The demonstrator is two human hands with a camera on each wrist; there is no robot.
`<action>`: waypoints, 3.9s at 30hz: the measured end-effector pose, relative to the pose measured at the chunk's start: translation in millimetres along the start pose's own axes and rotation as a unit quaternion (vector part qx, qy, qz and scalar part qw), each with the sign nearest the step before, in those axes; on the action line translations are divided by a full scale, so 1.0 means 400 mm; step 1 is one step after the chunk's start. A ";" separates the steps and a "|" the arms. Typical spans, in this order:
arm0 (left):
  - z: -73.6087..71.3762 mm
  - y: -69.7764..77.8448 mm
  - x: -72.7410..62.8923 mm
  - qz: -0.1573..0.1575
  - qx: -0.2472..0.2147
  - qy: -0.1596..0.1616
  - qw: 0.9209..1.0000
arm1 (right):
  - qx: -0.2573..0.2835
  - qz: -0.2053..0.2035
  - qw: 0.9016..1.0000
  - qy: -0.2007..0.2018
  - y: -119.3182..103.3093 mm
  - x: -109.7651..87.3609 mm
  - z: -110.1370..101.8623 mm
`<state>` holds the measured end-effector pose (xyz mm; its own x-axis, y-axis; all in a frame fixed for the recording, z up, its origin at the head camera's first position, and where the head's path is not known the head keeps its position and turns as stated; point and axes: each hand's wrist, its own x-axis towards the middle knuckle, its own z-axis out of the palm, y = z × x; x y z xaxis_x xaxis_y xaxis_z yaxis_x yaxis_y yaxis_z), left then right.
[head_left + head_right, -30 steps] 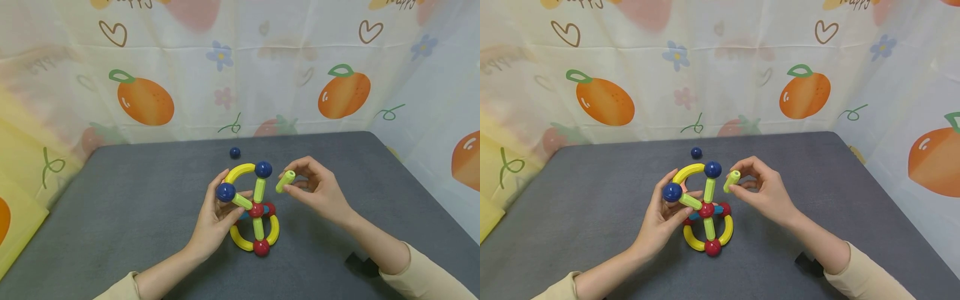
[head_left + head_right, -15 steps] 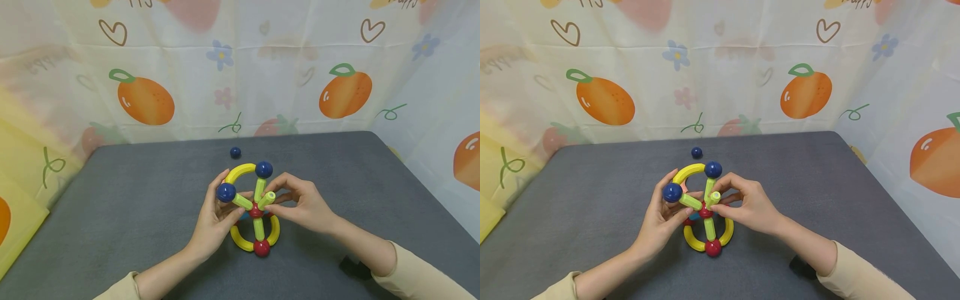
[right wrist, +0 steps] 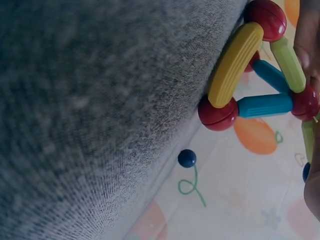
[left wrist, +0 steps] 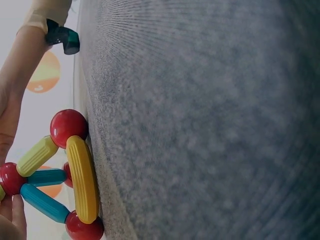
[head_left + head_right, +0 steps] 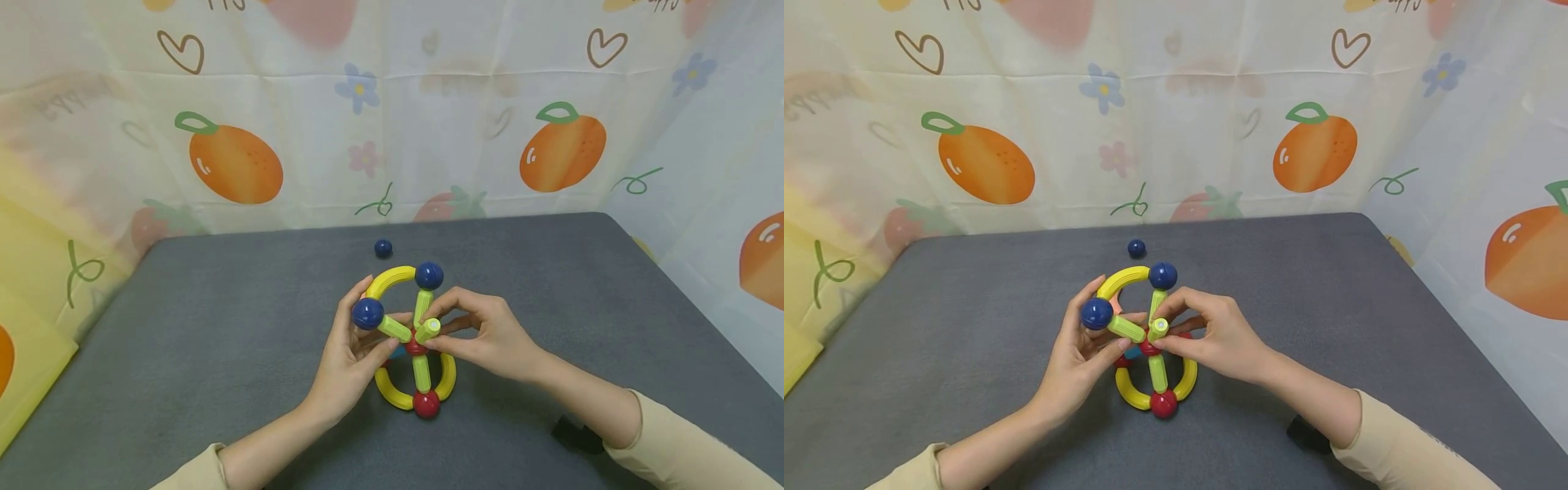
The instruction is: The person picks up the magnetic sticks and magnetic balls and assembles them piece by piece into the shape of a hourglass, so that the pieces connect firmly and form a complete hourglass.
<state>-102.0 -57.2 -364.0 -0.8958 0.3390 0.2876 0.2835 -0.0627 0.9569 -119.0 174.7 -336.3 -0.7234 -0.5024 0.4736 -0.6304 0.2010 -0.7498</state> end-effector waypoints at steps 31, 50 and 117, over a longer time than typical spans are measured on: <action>0.001 -0.004 -0.002 0.001 -0.004 0.001 1.000 | 0.033 -0.055 0.998 0.024 0.007 0.002 -0.019; 0.004 -0.002 -0.001 0.000 0.004 0.007 1.000 | -0.069 0.155 0.979 0.110 0.145 0.191 -0.063; -0.002 -0.003 -0.008 0.014 0.010 0.011 1.000 | -0.021 -0.003 0.999 0.047 -0.010 0.245 -0.160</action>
<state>-99.8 -58.9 -366.2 -0.8951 0.3157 0.3147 0.3149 -0.0519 0.9477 -205.3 178.3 -257.3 -0.7416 -0.4228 0.5208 -0.6447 0.2346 -0.7275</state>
